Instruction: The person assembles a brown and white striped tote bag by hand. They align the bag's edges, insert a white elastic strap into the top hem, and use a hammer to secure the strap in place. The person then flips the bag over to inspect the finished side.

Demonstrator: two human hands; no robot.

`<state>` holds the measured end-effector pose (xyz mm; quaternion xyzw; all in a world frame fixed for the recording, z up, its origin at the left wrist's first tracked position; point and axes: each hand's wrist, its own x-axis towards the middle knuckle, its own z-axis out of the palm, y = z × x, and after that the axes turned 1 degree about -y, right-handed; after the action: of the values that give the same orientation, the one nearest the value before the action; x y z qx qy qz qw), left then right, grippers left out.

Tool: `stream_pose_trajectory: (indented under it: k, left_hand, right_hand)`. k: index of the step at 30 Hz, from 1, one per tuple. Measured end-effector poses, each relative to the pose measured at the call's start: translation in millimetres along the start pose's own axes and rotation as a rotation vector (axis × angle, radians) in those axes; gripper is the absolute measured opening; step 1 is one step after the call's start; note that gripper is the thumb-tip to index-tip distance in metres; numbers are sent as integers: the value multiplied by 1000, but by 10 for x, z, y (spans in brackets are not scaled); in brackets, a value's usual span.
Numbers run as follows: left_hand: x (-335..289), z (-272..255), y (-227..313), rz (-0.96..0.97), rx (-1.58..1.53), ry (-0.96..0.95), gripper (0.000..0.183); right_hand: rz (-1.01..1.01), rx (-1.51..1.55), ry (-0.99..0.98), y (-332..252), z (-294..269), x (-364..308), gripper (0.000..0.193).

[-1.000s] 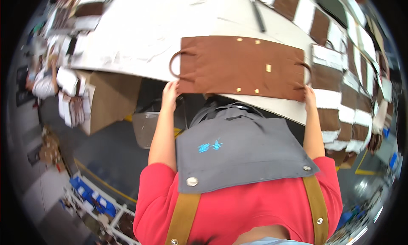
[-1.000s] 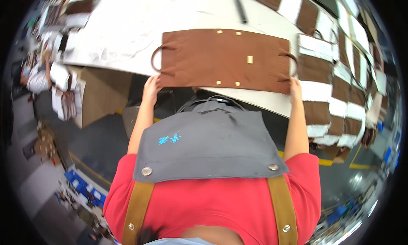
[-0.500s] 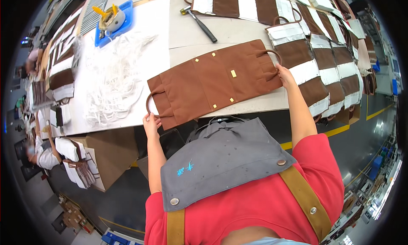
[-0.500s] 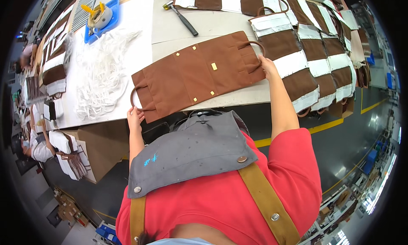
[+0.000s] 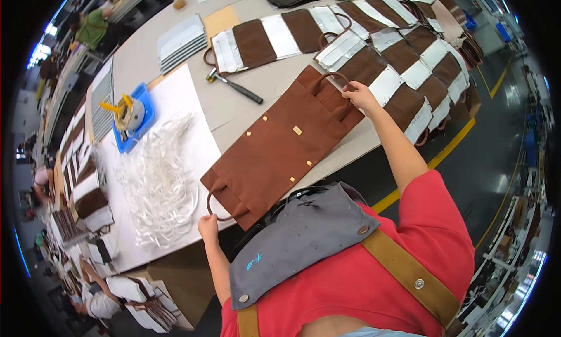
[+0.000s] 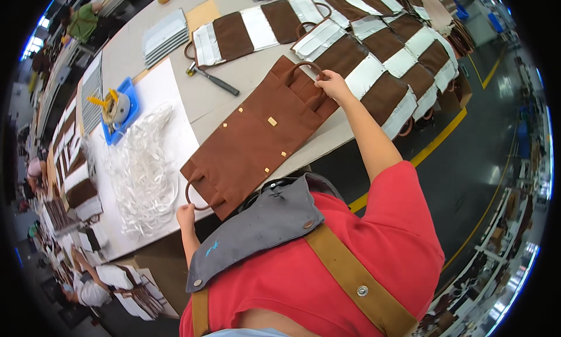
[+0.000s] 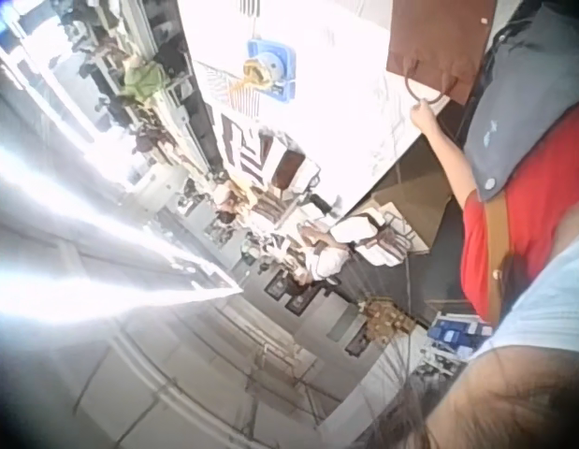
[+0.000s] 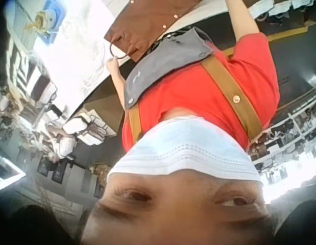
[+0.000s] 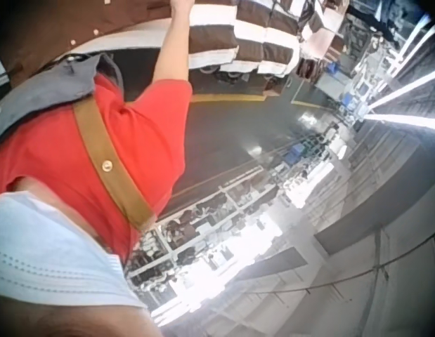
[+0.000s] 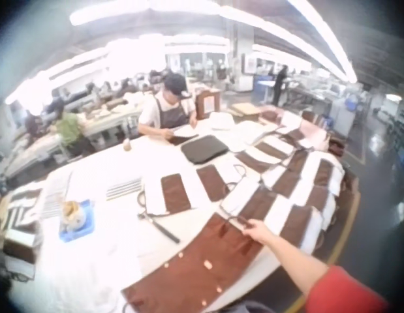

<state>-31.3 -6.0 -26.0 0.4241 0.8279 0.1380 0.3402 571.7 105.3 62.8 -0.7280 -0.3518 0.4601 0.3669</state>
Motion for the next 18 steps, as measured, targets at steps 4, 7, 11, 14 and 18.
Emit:
stream_pose_trajectory:
  k: [4,7,11,14,18]
  left_hand:
    - [-151,-239,183,78,85,114,24]
    - [-353,-490,637,213,33,184,18]
    - [-332,-636,1186,451,-419,358,17]
    - [-41,-657,1441,589,-873,307,25]
    - [-239,-967,2082,867,-519,418,35]
  right_hand:
    - [-105,-19,79,-392,-50,-516,15]
    - [-233,163,153,-469,-281,-831,17]
    - [-444,512,328,-342,-508,-1200,15]
    - [-436,578,83,61,-626,-1385,24]
    - [-19,246,129,712,-575,-1365,41]
